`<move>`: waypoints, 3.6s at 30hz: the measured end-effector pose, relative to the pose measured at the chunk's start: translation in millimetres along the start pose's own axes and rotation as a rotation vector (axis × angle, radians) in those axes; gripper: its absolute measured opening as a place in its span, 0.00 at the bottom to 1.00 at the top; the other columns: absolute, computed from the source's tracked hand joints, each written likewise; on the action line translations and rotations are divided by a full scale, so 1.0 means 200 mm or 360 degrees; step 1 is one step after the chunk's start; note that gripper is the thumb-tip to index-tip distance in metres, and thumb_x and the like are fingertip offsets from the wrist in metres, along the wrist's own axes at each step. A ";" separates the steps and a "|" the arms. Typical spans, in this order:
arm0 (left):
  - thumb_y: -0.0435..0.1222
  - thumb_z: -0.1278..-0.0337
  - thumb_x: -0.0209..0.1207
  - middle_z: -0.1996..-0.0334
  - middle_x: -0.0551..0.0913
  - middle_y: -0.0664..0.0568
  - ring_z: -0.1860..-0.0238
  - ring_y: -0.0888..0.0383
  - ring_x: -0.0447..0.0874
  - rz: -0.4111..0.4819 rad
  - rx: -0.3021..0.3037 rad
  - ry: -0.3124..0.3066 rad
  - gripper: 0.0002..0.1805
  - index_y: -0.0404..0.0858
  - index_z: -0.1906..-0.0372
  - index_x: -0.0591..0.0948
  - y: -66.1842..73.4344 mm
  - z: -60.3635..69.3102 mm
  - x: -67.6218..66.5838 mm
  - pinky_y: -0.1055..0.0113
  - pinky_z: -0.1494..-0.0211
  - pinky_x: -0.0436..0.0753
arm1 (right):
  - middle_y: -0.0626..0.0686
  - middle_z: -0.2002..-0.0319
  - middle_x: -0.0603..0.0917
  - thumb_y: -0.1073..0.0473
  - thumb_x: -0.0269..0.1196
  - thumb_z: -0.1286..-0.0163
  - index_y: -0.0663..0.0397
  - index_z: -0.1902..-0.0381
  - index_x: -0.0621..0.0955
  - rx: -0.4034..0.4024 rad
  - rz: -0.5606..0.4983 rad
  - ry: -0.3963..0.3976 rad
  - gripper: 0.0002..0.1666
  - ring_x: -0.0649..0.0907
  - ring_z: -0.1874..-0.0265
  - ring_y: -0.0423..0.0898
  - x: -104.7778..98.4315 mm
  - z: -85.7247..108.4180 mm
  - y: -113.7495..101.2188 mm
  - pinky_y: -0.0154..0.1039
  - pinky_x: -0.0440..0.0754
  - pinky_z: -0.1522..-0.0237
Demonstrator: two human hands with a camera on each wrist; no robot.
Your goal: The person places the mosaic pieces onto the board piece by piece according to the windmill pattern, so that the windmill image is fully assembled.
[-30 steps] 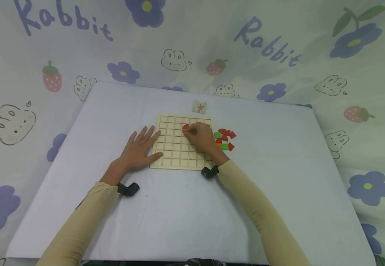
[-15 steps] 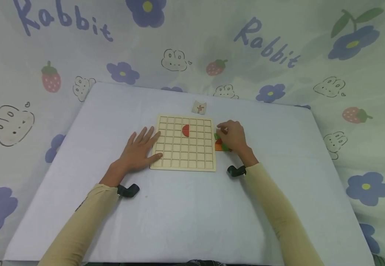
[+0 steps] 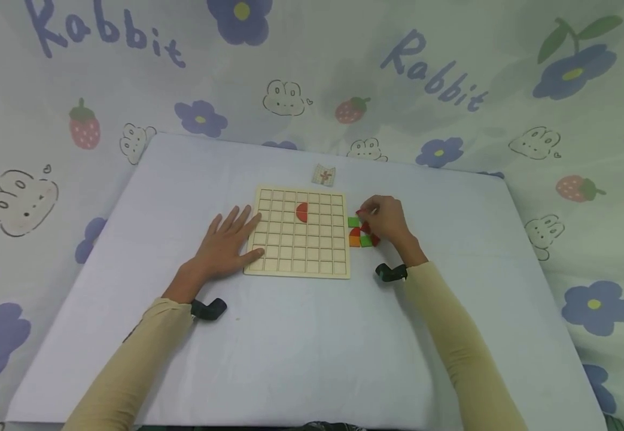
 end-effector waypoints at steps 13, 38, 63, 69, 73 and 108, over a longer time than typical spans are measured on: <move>0.64 0.35 0.45 0.22 0.44 0.41 0.23 0.42 0.34 0.0012 0.0014 0.0001 0.47 0.41 0.21 0.50 0.00 -0.01 -0.01 0.40 0.27 0.35 | 0.54 0.62 0.88 0.57 0.70 0.35 0.57 0.58 0.88 -0.0148 -0.0415 0.0112 0.11 0.85 0.62 0.48 0.07 0.00 -0.14 0.44 0.82 0.58; 0.66 0.36 0.44 0.21 0.41 0.45 0.23 0.45 0.32 0.0010 -0.0009 -0.0020 0.47 0.46 0.20 0.48 -0.02 -0.01 0.00 0.42 0.27 0.34 | 0.50 0.62 0.83 0.64 0.68 0.34 0.55 0.65 0.90 -0.0812 -0.0092 -0.0164 0.04 0.81 0.60 0.46 0.28 -0.01 -0.43 0.39 0.79 0.56; 0.66 0.35 0.43 0.21 0.41 0.45 0.23 0.44 0.32 -0.0005 -0.0004 -0.0014 0.47 0.45 0.20 0.47 -0.03 -0.02 0.01 0.41 0.27 0.34 | 0.48 0.63 0.85 0.65 0.69 0.36 0.54 0.61 0.87 -0.0546 -0.0243 0.0061 0.06 0.82 0.65 0.43 0.09 0.06 -0.14 0.39 0.80 0.60; 0.66 0.35 0.44 0.21 0.41 0.45 0.23 0.44 0.33 0.0013 0.0000 0.0000 0.47 0.45 0.20 0.48 -0.03 -0.02 0.01 0.41 0.27 0.34 | 0.49 0.59 0.83 0.60 0.68 0.34 0.52 0.56 0.86 -0.0306 -0.0174 0.0032 0.10 0.80 0.61 0.46 0.02 0.07 -0.01 0.43 0.80 0.58; 0.66 0.35 0.43 0.21 0.40 0.45 0.23 0.45 0.32 0.0003 -0.0004 -0.0004 0.47 0.45 0.20 0.48 -0.04 -0.02 0.01 0.42 0.27 0.33 | 0.51 0.52 0.82 0.58 0.68 0.34 0.53 0.51 0.85 -0.0217 -0.0064 -0.0007 0.15 0.77 0.55 0.51 -0.03 0.07 0.05 0.47 0.78 0.51; 0.67 0.36 0.42 0.21 0.39 0.47 0.23 0.47 0.30 -0.0009 -0.0025 -0.0017 0.48 0.48 0.20 0.47 -0.05 -0.02 0.03 0.44 0.27 0.32 | 0.53 0.59 0.84 0.59 0.69 0.35 0.53 0.57 0.84 0.0048 -0.0094 -0.0292 0.09 0.79 0.57 0.52 -0.13 0.09 0.26 0.48 0.79 0.49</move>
Point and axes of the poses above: each hand's wrist, its own z-axis away from the middle knuckle, its own x-axis out of the palm, y = z × x, the point moved 5 cm from there along -z, towards the middle knuckle
